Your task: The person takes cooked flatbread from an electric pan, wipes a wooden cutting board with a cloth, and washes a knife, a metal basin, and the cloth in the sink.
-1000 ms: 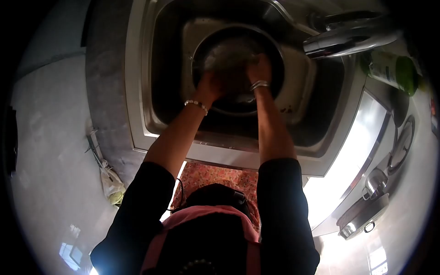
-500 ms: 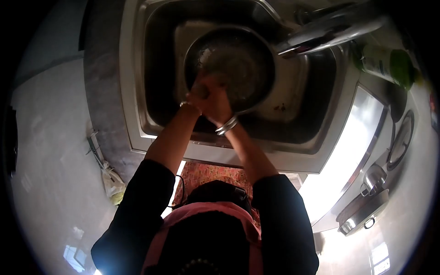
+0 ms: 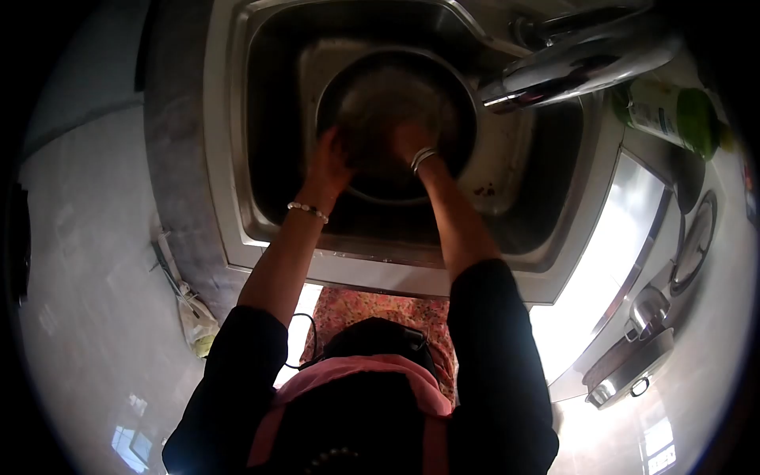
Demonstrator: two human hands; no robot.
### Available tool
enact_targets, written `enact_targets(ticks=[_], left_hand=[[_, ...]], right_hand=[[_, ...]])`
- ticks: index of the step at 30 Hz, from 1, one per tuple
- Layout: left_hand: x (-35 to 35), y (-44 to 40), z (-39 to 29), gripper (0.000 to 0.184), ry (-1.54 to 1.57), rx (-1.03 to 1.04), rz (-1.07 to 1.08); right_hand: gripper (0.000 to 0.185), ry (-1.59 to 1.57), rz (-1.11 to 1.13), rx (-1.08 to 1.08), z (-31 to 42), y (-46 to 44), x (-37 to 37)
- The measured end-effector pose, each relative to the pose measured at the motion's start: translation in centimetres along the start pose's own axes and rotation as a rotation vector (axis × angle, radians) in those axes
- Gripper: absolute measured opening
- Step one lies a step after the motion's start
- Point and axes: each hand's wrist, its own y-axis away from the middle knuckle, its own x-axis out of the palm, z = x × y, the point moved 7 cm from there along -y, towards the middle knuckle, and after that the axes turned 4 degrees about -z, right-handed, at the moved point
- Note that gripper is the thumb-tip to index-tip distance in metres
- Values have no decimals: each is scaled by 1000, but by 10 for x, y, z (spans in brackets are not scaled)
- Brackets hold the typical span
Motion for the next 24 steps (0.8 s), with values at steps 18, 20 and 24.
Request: enact_targets(ticks=[18, 20, 24], left_hand=[[6, -9, 18, 40, -147, 48, 219], [18, 3, 16, 38, -513, 302, 333], [43, 16, 9, 34, -176, 265, 268]], right_hand=[[21, -888, -176, -94, 149, 58, -132], [20, -681, -252, -239, 164, 63, -153], [24, -430, -281, -6, 94, 23, -112]])
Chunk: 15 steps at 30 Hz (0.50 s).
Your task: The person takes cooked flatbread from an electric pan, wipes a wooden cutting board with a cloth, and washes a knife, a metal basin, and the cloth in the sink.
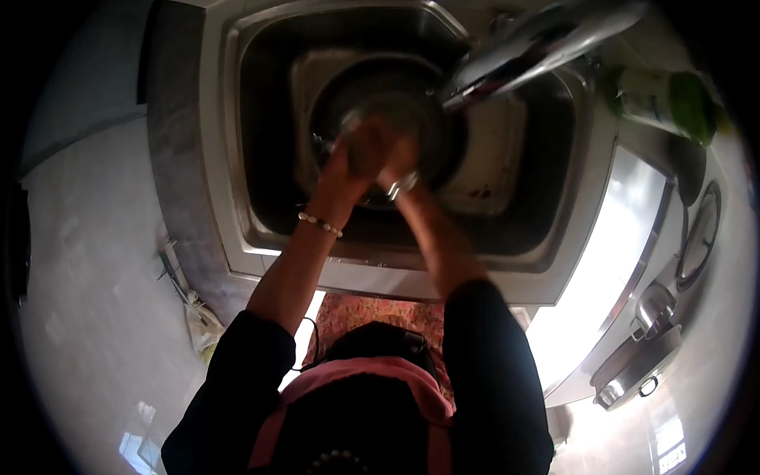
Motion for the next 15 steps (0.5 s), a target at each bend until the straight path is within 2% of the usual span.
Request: enact_targets(ticks=[1, 2, 3, 4, 6, 8, 9, 11, 13, 14, 15], left_hand=[[2, 3, 4, 34, 350, -122, -125], [-11, 3, 4, 39, 175, -59, -92], [-20, -2, 1, 38, 132, -14, -46], [-26, -3, -1, 37, 91, 23, -9], [-43, 1, 11, 39, 80, -112, -79], [-53, 9, 21, 46, 134, -425, -283], [-53, 7, 18, 49, 104, -413, -262], [-57, 13, 18, 55, 50, -395, -235], [-60, 15, 13, 53, 4, -341, -333], [-59, 14, 11, 52, -21, -317, -371], [-55, 14, 11, 51, -13, -336, -372]], right_hand=[[27, 14, -6, 165, -64, -6, 14], [27, 101, 54, 230, -97, -11, 12], [28, 188, 111, 285, -117, -16, 12], [28, 147, -20, 392, -126, -14, 9], [29, 68, -282, 621, -143, 8, 10], [30, 330, 176, 55, -126, 22, 63], [31, 457, 401, -238, -107, 31, 80], [34, 247, 218, 118, -131, 13, 44], [36, 197, 247, 168, -130, 11, 43], [36, 263, 364, 46, -122, 21, 58], [35, 303, 401, 39, -119, 23, 58]])
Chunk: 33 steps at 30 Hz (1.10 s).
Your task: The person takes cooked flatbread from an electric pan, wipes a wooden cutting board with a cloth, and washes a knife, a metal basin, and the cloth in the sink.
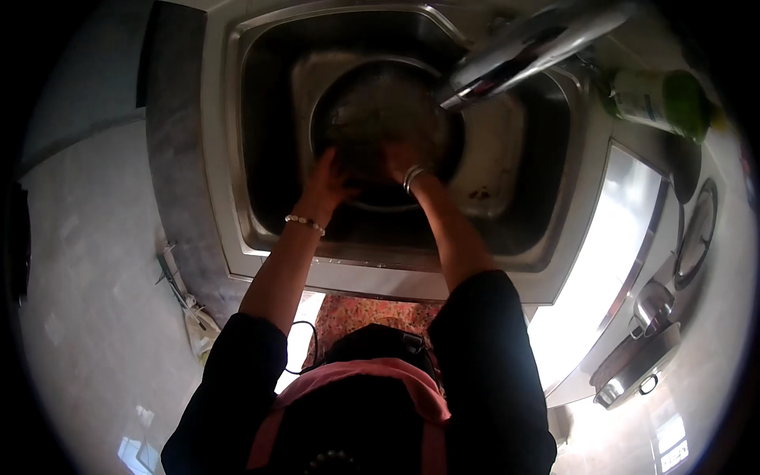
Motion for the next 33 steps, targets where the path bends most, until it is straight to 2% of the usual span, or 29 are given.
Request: enact_targets(ticks=[1, 3, 6, 8, 10, 11, 14, 15, 19, 20, 21, 23, 25, 27, 30, 33], left_hand=[[1, 3, 0, 51, 5, -18, -5], [0, 8, 4, 50, 23, -41, 25], [7, 6, 4, 46, 34, -79, 124], [14, 2, 9, 43, 34, -162, 145], [20, -19, 5, 39, 10, 77, 402], [23, -23, 2, 38, -3, 199, 528], [59, 26, 1, 36, 449, -242, 916], [61, 24, -3, 35, 422, -194, 788], [61, 20, -8, 32, 316, 3, 276], [58, 17, -9, 32, 289, 49, 159], [59, 19, -13, 37, 281, 76, 358], [41, 1, -17, 39, 316, 53, 190], [25, -9, -13, 43, 298, 34, 82], [16, -11, -15, 48, 223, 33, 49], [7, -8, -13, 47, 191, 19, -14], [16, -11, -13, 45, 163, -40, 141]], right_hand=[[34, 42, 35, -5, 8, 2, -5], [32, 19, -20, 192, 2, -5, -28], [36, -66, -424, 137, -5, -3, -26], [34, -1061, 64, 254, 46, 13, -11], [32, -800, -35, 128, 119, 37, -87], [32, -813, -81, 45, 145, 50, -100], [32, -743, -289, -169, 167, 58, -117], [32, -705, -367, -232, 169, 59, -120], [31, -267, -101, 90, 78, -8, -79], [31, -259, -224, -63, 46, -30, -75], [30, -252, -345, -217, 26, -40, -69], [29, -740, -582, 189, -6, -46, -58], [26, -658, -454, 225, -7, -45, -32], [24, -13, 5, -135, 22, -41, 6], [30, -858, -386, 357, -29, -42, -16], [34, 188, -436, -263, 44, -31, -32]])
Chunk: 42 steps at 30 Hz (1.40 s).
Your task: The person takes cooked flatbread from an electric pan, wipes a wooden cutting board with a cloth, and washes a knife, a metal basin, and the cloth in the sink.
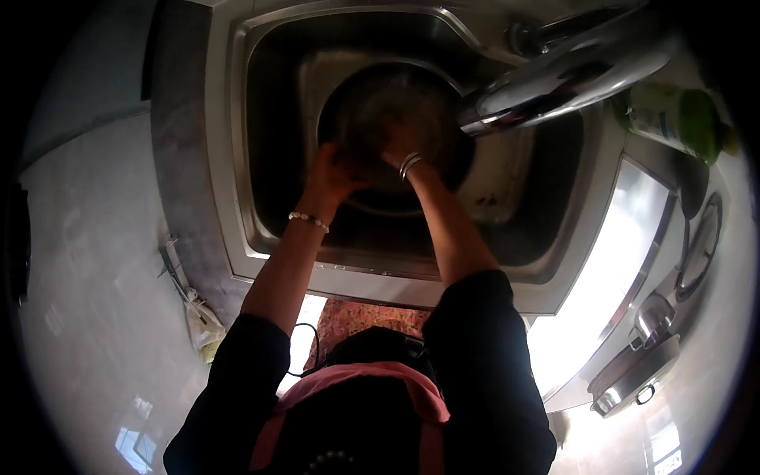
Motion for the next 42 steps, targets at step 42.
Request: enact_targets(ticks=[42], left_hand=[[26, -1, 4, 46, 122, 87, 88]], right_hand=[[28, -358, -126, 754, -58, -11, -8]])
